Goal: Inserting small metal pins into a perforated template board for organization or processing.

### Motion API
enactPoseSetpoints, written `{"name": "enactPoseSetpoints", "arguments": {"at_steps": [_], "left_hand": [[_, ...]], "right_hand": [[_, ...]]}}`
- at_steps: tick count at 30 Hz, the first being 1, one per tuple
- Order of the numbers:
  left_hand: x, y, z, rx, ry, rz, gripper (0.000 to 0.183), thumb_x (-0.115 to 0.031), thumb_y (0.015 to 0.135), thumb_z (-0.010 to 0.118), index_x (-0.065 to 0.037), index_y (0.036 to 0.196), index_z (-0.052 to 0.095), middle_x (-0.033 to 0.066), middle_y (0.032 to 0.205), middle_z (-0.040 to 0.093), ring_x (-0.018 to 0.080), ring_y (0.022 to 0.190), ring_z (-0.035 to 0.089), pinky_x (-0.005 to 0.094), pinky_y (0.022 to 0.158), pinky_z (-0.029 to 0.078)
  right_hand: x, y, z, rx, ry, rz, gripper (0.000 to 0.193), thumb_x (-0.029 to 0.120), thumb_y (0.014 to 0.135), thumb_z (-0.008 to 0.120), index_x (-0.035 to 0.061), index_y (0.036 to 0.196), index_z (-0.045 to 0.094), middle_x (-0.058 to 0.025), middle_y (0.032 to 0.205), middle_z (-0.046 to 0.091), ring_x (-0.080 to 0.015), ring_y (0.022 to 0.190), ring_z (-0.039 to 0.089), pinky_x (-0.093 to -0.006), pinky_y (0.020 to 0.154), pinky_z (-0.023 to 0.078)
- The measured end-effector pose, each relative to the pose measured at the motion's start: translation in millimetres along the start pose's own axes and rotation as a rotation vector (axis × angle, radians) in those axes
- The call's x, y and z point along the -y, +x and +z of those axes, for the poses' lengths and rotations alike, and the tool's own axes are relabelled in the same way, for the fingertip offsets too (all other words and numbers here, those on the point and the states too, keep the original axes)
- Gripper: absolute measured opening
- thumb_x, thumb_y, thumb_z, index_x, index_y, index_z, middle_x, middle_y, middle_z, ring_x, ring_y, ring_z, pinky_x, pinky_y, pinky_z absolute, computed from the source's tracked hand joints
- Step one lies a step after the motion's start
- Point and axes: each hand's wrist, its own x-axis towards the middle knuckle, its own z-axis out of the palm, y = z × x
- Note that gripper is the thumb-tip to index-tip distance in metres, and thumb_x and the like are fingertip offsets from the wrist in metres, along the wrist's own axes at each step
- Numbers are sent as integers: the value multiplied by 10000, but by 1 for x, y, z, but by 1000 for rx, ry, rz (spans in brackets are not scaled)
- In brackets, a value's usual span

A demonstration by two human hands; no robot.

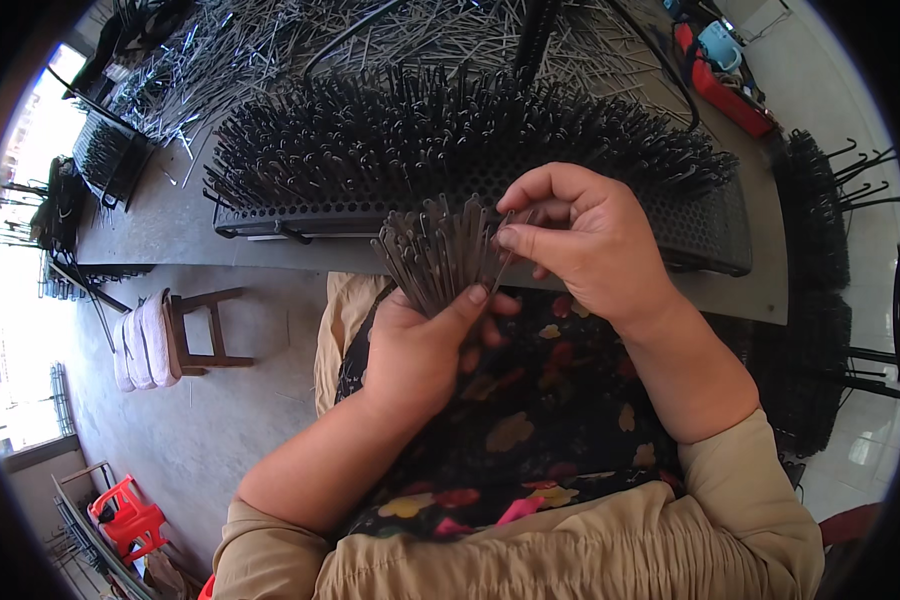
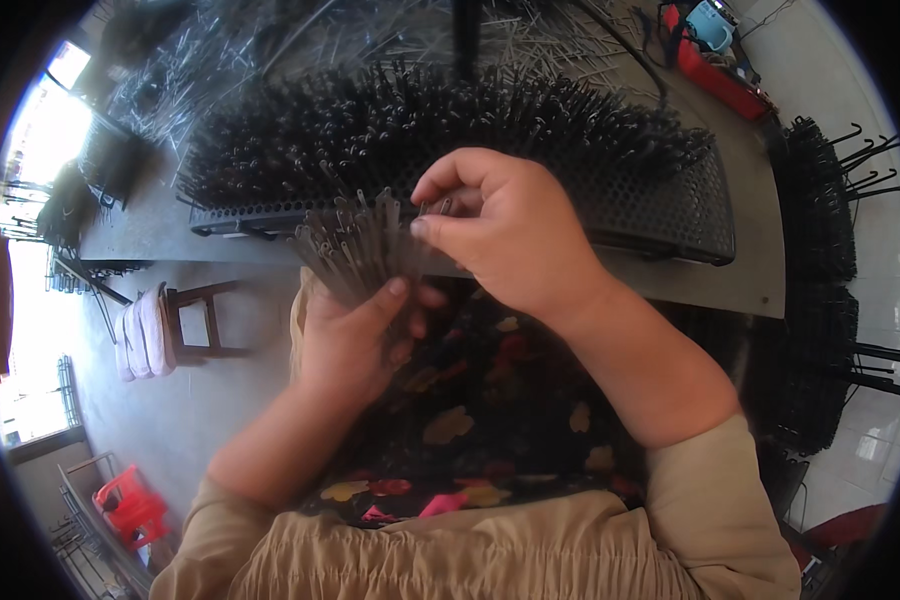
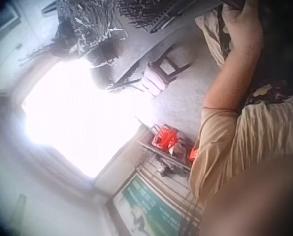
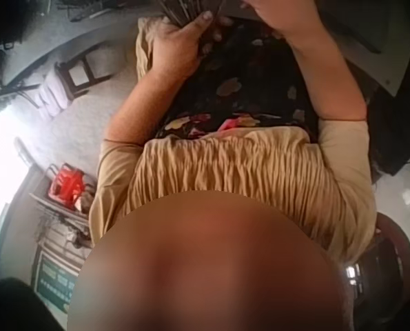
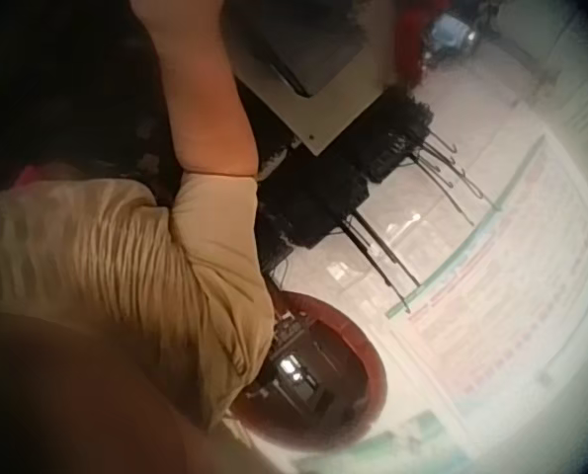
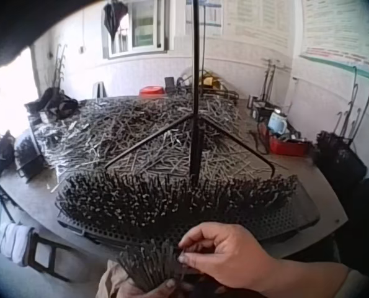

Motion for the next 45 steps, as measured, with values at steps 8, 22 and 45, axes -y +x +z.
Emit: {"name": "enactPoseSetpoints", "arguments": {"at_steps": [8,22,45], "left_hand": [[-1,2,-3,-65,58,-18,101,-101,945,545,-45,1008,601,77,871,681,65,611,558,184,425,377],[2,5,-3,-87,68,-43,76,-111,938,560,-57,985,584,62,827,671,57,592,537,180,428,369],[5,2,-4,76,-89,4,145,-80,942,517,-33,1058,590,85,878,666,86,646,552,186,454,385]], "right_hand": [[2,13,-36,-365,73,-391,144,15,873,636,1,1010,594,-99,902,699,-108,754,662,-185,591,484],[-6,30,-27,-302,-664,-772,98,-56,798,680,0,877,669,-91,845,711,-129,778,689,-218,674,534],[1,-7,-4,-155,-315,-293,216,4,820,694,2,1033,656,-84,941,687,-116,844,645,-241,756,514]]}}
